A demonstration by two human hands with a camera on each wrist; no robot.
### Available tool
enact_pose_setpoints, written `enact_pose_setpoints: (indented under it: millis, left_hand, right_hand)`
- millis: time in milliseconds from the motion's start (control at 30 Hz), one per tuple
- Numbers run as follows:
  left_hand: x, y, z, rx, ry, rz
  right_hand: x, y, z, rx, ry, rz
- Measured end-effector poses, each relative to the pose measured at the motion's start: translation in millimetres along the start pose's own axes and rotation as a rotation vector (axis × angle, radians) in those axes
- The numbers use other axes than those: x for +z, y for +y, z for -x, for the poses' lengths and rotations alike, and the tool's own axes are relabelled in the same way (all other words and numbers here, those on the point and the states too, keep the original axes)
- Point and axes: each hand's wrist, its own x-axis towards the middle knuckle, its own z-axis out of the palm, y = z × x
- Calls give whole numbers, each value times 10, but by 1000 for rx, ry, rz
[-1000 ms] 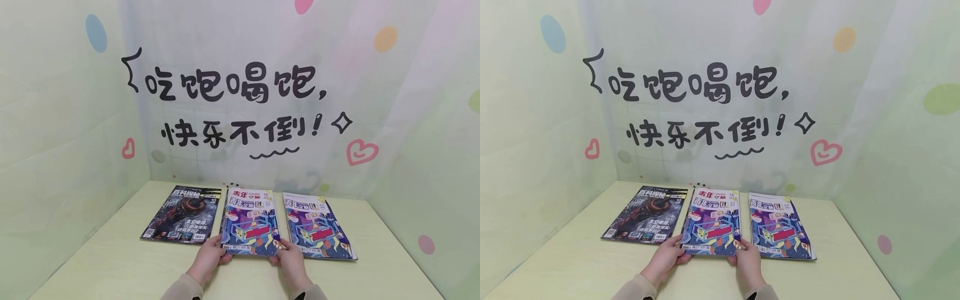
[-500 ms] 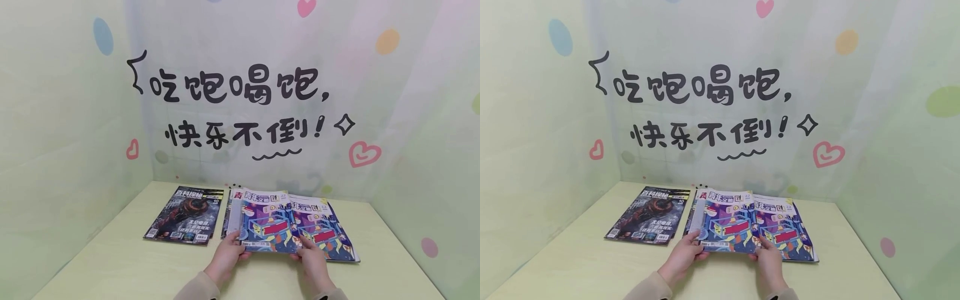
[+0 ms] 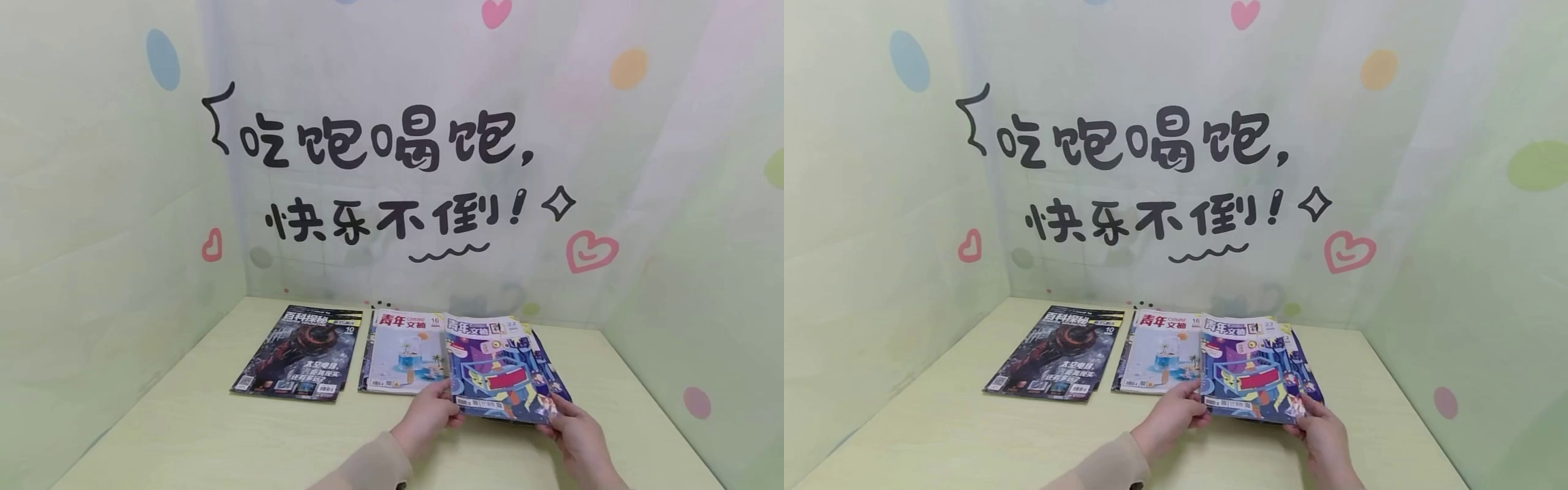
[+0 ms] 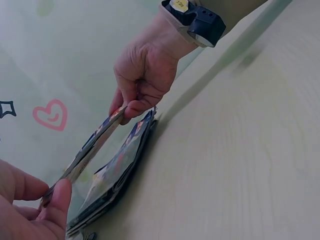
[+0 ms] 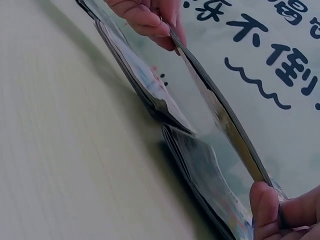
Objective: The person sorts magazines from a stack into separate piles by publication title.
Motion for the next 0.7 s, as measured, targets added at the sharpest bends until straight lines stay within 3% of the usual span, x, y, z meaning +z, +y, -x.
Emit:
enact_pose_setpoints:
  millis: [333,500,700]
  left_hand:
    - [383,-117,-116,-25,-11,-50]
    - [448,-226,-78,-25,20,-105]
    - [492,-294,-98,-51,25,-109]
  right_hand:
    - [-399,21,-81,93,-1,21]
    - [-451,97,-97,136,23,31]
    - [-471,140,-140,127,102,54]
